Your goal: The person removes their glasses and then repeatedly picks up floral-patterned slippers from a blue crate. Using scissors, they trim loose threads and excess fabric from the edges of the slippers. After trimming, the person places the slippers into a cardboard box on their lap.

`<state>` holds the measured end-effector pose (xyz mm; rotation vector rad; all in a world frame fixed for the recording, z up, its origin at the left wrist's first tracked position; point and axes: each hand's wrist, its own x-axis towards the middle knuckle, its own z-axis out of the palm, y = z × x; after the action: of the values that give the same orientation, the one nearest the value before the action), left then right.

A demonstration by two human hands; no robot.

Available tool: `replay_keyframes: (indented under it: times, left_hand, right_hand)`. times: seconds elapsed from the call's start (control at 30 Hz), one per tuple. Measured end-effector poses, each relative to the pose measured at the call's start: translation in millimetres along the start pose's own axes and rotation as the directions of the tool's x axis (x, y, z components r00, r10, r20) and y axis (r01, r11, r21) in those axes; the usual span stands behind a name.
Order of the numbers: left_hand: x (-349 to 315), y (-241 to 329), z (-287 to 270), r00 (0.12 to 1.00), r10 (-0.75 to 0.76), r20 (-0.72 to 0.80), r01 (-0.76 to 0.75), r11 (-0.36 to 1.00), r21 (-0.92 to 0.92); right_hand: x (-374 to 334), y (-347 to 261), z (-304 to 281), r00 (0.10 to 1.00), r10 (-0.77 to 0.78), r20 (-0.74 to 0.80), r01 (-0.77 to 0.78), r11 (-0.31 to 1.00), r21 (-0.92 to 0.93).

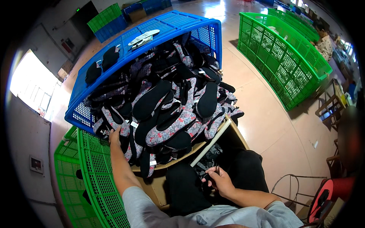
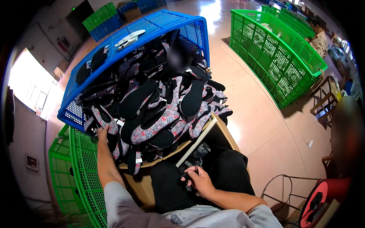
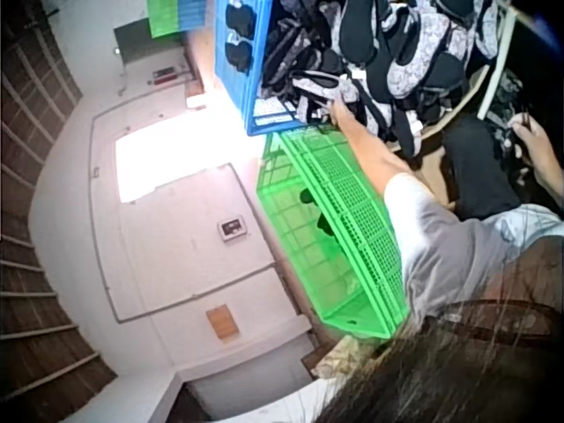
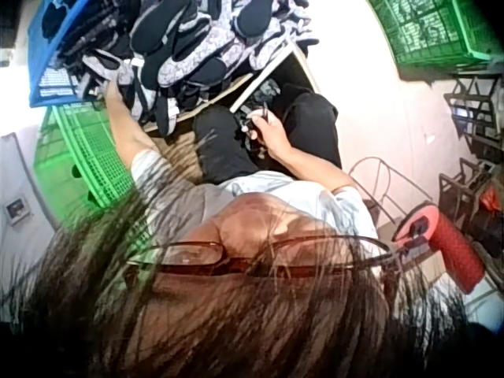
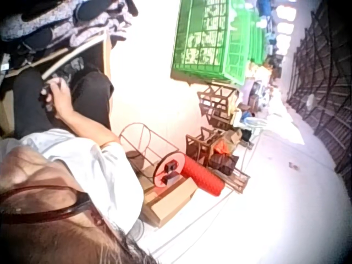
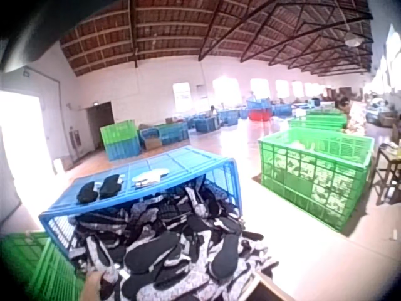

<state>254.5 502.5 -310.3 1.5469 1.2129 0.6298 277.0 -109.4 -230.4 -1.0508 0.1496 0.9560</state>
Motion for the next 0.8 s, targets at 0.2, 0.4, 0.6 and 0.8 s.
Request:
replay_keyframes:
  times: [0.2,0.4,0.6,0.8]
  left_hand:
    - [-52.3,41.3,67.8,0.933,0.344,-0.103,-0.127,0.587,0.8]
    - [-84.6,28.9,44.2,0.786,0.49,0.377,-0.537,0.237,0.81]
    - [-121.9,17.8,14.6,0.572,0.575,0.585,-0.741,0.056,0.669]
    - [-137.5,22.3,12.4,0.556,0.516,0.652,-0.756,-0.011,0.655]
  right_hand:
    - [4.5,6.4,-2.6,1.0,-0.011,-0.007,0.011,1.0,0.01]
    - [1.9,2.7,0.4,1.0,-0.005,0.008,0.005,1.0,-0.014]
    - [-1.1,5.1,1.5,0.999,-0.017,0.028,0.017,1.0,-0.013]
    - [-2.9,5.4,4.2,1.0,0.002,0.026,-0.001,0.999,-0.054]
